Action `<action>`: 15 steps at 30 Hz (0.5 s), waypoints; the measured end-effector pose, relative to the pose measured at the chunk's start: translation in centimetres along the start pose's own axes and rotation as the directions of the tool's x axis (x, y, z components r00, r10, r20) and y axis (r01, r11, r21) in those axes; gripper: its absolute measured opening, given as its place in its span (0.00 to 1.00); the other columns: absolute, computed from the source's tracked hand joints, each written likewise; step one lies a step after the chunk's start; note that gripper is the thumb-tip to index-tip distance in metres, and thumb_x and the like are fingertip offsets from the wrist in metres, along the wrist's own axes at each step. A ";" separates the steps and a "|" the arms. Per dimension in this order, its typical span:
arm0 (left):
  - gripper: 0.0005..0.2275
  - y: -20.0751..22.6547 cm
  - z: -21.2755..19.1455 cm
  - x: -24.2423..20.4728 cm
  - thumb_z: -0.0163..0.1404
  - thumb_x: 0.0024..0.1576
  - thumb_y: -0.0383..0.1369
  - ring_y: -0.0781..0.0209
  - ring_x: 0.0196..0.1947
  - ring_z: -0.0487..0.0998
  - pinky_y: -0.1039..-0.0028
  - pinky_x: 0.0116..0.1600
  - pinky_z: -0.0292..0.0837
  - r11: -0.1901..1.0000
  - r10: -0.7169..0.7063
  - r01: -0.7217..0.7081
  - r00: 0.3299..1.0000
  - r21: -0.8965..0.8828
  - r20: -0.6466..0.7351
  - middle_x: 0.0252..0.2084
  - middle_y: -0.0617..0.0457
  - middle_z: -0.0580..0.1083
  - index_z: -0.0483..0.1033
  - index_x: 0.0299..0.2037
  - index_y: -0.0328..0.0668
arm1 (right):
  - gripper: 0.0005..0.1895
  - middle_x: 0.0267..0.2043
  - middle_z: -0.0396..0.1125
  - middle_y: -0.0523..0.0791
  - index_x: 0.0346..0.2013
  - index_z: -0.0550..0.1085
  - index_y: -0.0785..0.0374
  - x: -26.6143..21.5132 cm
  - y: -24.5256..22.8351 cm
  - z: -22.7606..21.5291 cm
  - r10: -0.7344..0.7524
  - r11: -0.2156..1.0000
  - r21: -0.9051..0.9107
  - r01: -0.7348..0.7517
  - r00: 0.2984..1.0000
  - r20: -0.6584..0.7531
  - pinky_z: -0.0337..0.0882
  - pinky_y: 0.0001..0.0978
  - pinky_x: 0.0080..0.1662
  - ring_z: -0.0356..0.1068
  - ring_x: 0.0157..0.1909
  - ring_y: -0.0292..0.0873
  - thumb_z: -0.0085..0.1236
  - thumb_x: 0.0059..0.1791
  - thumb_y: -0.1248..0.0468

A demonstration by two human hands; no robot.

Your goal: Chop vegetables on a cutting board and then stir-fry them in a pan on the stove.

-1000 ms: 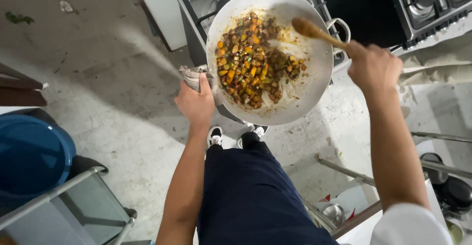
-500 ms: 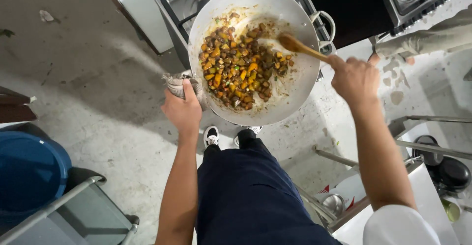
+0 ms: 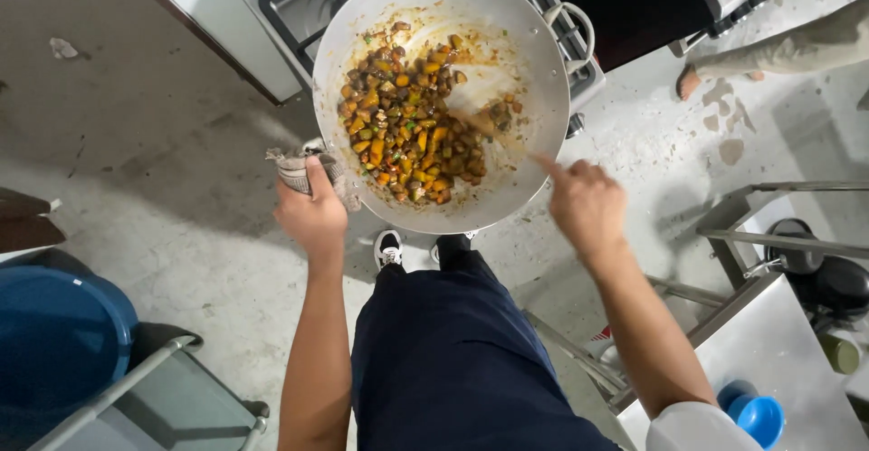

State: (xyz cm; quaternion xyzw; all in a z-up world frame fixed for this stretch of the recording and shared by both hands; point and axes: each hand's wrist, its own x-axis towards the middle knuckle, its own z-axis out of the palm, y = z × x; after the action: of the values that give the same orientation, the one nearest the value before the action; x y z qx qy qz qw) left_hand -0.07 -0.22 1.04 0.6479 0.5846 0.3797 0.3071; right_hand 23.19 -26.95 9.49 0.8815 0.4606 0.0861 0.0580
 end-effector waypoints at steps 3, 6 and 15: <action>0.15 -0.8 0.3 0.0 0.54 0.63 0.43 0.42 0.37 0.84 0.56 0.44 0.77 1.000 -0.007 0.008 1.000 -0.019 0.026 0.36 0.44 0.82 0.78 0.45 0.36 | 0.24 0.29 0.70 0.46 0.61 0.74 0.45 1.3 2.0 0.3 0.097 0.991 -0.094 -0.094 0.995 0.036 0.71 0.39 0.25 0.71 0.26 0.46 0.48 0.52 0.70; 0.17 -1.8 0.8 0.0 0.54 0.64 0.45 0.38 0.39 0.82 0.51 0.48 0.74 0.996 0.027 -0.029 0.999 0.090 0.021 0.39 0.42 0.81 0.77 0.47 0.35 | 0.24 0.29 0.70 0.46 0.60 0.73 0.49 3.1 2.5 3.5 0.087 0.990 -0.110 -0.088 0.996 -0.010 0.71 0.39 0.24 0.72 0.25 0.47 0.49 0.49 0.67; 0.18 -1.1 0.2 -0.1 0.55 0.63 0.45 0.33 0.38 0.78 0.48 0.47 0.71 0.989 0.044 -0.047 0.999 0.142 0.022 0.39 0.39 0.81 0.77 0.47 0.34 | 0.25 0.29 0.70 0.45 0.64 0.69 0.46 2.1 -3.2 0.3 0.065 0.996 0.048 -0.080 0.965 0.253 0.73 0.40 0.25 0.73 0.27 0.47 0.43 0.54 0.69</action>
State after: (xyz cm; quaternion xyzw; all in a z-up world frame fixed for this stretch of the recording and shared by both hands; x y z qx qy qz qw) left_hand -0.43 -0.14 -0.02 0.6848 0.5923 0.3377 0.2571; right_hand 21.85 -23.41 8.81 0.9030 0.4192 -0.0373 0.0871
